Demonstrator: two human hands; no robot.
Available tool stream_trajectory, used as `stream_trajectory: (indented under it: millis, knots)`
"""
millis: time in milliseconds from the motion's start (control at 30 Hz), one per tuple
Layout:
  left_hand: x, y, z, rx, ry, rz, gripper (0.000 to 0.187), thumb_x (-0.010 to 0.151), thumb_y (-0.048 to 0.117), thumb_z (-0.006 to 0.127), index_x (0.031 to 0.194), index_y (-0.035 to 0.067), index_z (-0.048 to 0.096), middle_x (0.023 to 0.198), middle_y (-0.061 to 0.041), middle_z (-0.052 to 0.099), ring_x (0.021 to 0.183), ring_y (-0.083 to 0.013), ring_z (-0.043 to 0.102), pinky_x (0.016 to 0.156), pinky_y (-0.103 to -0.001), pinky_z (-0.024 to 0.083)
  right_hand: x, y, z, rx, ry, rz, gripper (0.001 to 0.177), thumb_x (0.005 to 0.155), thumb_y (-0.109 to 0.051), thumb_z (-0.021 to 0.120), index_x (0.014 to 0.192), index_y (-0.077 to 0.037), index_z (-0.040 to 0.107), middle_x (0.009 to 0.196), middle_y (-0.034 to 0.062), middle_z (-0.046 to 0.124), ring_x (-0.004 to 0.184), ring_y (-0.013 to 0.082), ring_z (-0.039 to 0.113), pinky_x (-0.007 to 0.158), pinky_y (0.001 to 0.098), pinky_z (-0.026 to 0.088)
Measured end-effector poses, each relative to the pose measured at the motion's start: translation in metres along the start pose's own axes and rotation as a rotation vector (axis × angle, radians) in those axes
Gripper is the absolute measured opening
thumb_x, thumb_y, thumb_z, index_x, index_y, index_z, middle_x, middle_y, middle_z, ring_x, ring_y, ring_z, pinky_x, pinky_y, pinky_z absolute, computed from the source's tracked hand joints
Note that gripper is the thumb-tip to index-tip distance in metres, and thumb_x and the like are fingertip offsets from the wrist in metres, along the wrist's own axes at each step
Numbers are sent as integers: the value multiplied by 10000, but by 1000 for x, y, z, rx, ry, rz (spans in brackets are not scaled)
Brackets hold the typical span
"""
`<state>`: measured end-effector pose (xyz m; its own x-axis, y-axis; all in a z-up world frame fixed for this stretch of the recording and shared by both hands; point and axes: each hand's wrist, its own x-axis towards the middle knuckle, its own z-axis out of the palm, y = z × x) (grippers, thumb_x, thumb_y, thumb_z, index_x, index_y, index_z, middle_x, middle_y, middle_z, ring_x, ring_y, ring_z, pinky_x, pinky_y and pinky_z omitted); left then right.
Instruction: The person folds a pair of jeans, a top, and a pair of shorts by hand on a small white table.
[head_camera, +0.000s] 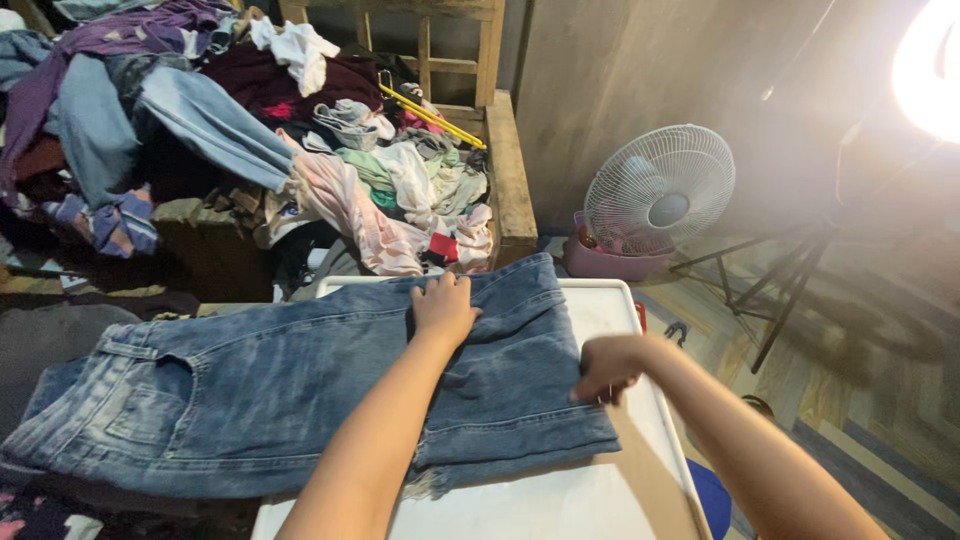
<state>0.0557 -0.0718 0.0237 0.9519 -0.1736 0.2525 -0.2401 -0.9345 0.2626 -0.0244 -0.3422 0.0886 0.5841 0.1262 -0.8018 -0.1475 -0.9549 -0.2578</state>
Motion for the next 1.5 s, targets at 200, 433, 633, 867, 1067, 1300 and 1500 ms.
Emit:
stream_trajectory:
  millis: [200,433,633,867,1067,1300,1500]
  knots:
    - [39,-14,-16,-62,-88,122,246,920,379,680,1072,188,714,1028,-119,710,1015,-379,690,830,-563,508,-23,4,14,-190,140,-128,327,870,-316,741,808,4,762,689,92,747,639,199,741,689,347,572]
    - [67,-11,-35,79,-190,-53,216,957,300,607,1135,204,684,1111,-89,729,1085,-352,684,960,-663,427,-36,8,21,-270,187,-213,284,877,-315,699,814,-46,766,695,62,739,692,218,739,721,389,575]
    - [76,61,-9,-269,-173,140,428,789,308,683,1208,221,652,1251,-75,682,1194,-320,637,942,-609,447,-67,3,50,-432,383,-378,448,698,-338,844,1102,-180,730,1062,114,665,997,331,659,828,461,532]
    - [93,106,8,45,-301,193,390,861,403,715,1164,165,656,1160,-102,707,1105,-338,672,875,-569,505,-58,1,73,-499,477,-328,447,712,-271,821,1103,-118,666,1081,124,631,1009,357,657,809,479,552]
    - [127,116,23,171,-161,422,154,890,179,639,1005,179,741,1030,-92,757,1052,-333,711,902,-542,501,-63,4,81,-715,485,-513,193,862,-170,633,1035,-153,717,984,140,661,903,330,691,762,473,525]
    - [144,121,6,214,-698,97,591,886,584,713,1292,162,634,1331,-48,600,1243,-301,577,983,-586,466,-78,4,80,-608,565,-510,240,808,-153,663,1039,-181,722,1011,111,649,954,324,643,763,454,511]
    - [125,96,4,116,-509,322,400,894,525,624,1142,237,748,1192,-54,722,1159,-283,664,901,-523,537,-87,-3,78,-540,502,-685,215,773,-209,718,980,-150,733,986,94,639,997,314,599,792,459,483]
